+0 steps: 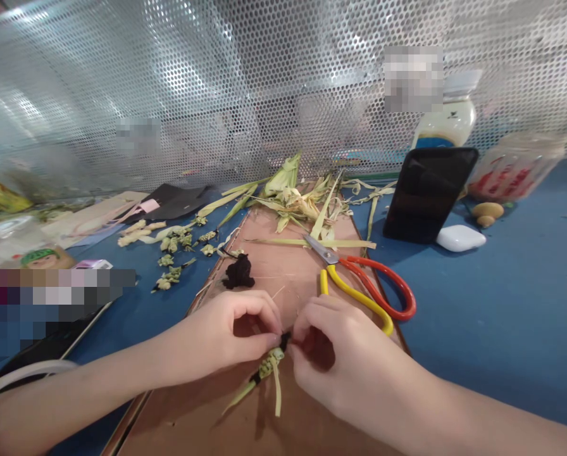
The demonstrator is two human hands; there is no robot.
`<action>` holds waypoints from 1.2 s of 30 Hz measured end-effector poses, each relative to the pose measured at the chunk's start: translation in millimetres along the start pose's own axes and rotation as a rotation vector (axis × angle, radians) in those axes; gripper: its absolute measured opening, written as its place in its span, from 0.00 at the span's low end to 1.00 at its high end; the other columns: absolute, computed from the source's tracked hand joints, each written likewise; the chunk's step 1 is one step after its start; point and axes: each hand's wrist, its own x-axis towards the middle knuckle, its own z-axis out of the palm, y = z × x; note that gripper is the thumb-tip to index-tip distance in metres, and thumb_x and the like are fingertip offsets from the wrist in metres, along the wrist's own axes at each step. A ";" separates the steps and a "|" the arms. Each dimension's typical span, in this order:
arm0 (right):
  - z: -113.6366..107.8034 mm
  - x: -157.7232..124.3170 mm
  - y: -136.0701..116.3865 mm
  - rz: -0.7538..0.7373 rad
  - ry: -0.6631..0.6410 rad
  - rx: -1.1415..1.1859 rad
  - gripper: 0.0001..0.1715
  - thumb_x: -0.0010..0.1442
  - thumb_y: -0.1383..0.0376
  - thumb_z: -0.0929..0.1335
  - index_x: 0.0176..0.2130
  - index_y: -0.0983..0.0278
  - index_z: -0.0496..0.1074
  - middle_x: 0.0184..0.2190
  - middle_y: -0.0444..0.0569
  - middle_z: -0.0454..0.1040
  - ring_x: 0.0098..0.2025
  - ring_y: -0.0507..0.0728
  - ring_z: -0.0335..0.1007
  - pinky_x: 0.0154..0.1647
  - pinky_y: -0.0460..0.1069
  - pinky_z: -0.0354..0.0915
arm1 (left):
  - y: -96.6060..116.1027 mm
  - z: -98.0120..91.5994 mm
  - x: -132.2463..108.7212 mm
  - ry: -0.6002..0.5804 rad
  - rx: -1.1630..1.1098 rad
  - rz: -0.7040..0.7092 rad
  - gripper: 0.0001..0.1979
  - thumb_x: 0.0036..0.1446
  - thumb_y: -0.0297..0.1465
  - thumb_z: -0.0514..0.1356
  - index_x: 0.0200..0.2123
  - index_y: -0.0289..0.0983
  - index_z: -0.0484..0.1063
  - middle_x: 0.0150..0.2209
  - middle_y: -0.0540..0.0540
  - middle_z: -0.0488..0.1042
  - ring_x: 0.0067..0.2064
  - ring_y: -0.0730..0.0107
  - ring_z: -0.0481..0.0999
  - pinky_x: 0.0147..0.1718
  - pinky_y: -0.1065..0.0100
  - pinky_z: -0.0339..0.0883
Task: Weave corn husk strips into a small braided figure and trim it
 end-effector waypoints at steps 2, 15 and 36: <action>1.0 -0.7 0.8 -0.014 0.028 -0.004 0.03 0.49 0.69 0.63 0.27 0.61 0.65 0.25 0.43 0.68 0.26 0.51 0.64 0.27 0.46 0.62 | 0.2 0.1 -0.2 0.011 0.006 0.002 0.04 0.50 0.29 0.57 0.29 0.35 0.71 0.33 0.49 0.73 0.35 0.71 0.72 0.36 0.71 0.64; 7.3 2.9 -0.6 -0.224 0.143 0.008 0.11 0.51 0.74 0.62 0.32 0.62 0.69 0.28 0.47 0.69 0.30 0.52 0.64 0.31 0.47 0.63 | 0.9 -0.7 0.4 0.008 0.021 0.010 0.04 0.50 0.29 0.57 0.30 0.36 0.71 0.33 0.50 0.73 0.35 0.71 0.72 0.37 0.70 0.64; 6.6 1.9 -1.4 -0.168 0.104 -0.003 0.09 0.49 0.76 0.63 0.26 0.63 0.67 0.23 0.43 0.66 0.27 0.51 0.60 0.28 0.47 0.59 | 0.7 1.6 -0.5 0.032 0.089 0.043 0.04 0.51 0.30 0.57 0.30 0.36 0.71 0.33 0.50 0.72 0.35 0.73 0.71 0.37 0.71 0.63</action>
